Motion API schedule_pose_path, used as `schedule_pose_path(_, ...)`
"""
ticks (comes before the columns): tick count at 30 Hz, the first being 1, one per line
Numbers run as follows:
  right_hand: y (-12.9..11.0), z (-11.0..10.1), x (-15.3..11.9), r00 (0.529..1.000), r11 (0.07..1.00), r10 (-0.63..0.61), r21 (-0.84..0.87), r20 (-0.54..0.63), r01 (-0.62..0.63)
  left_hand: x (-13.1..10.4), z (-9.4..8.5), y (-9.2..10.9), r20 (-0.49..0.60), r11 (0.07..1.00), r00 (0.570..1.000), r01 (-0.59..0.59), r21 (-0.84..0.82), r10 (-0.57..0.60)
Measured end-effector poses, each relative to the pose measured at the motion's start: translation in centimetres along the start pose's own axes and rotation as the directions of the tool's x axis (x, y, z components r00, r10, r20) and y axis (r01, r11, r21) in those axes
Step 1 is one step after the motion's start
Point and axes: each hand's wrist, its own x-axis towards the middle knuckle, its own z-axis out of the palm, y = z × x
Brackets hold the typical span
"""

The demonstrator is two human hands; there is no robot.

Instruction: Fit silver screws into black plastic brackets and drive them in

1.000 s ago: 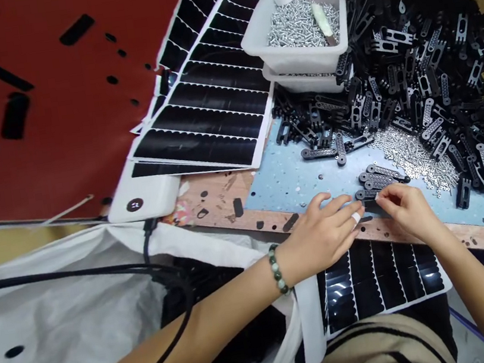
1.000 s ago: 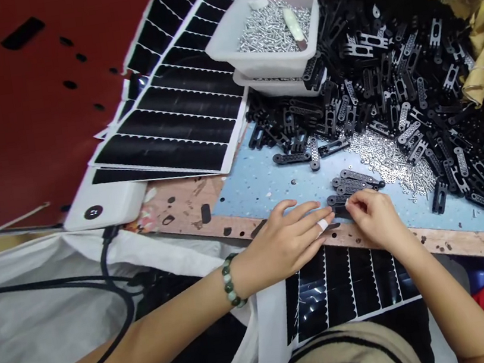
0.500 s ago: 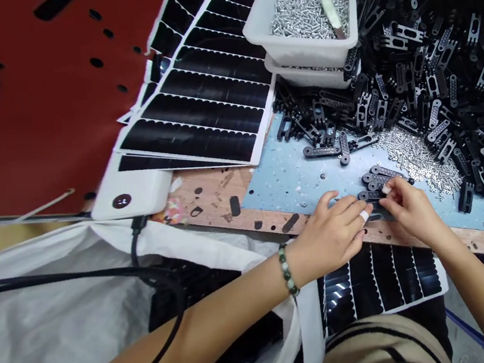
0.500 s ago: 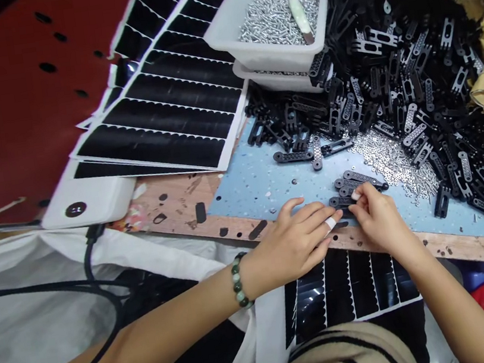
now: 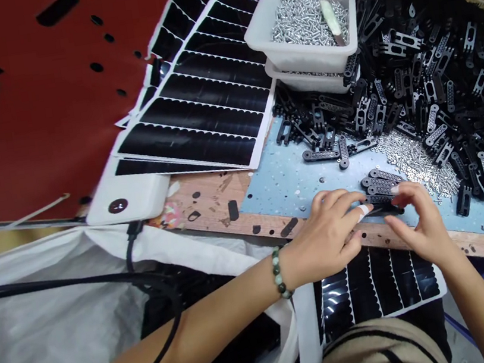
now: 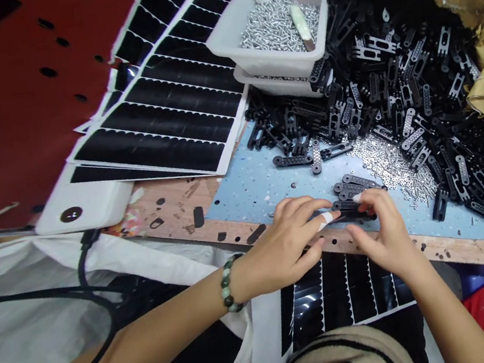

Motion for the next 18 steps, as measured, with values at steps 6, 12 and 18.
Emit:
schedule_pose_path(6, -1.4, 0.5, -1.2, 0.995, 0.977, -0.095, 0.193, 0.025, 0.088, 0.5, -0.7, 0.3, -0.011, 0.962, 0.995, 0.092, -0.257, -0.098)
schedule_pose_path(12, 1.9, 0.5, -0.5, 0.912, 0.856, 0.403, 0.320, 0.079, -0.407, -0.2, 0.1, -1.1, -0.082, 0.998, 0.995, 0.057, -0.035, -0.060)
schedule_pose_path(18, 2.9, 1.3, 1.0, 0.875, 0.847, 0.448, 0.226, 0.184, -0.482, -0.6, 1.2, -1.3, 0.006, 0.987, 0.999, -0.040, 0.155, 0.039)
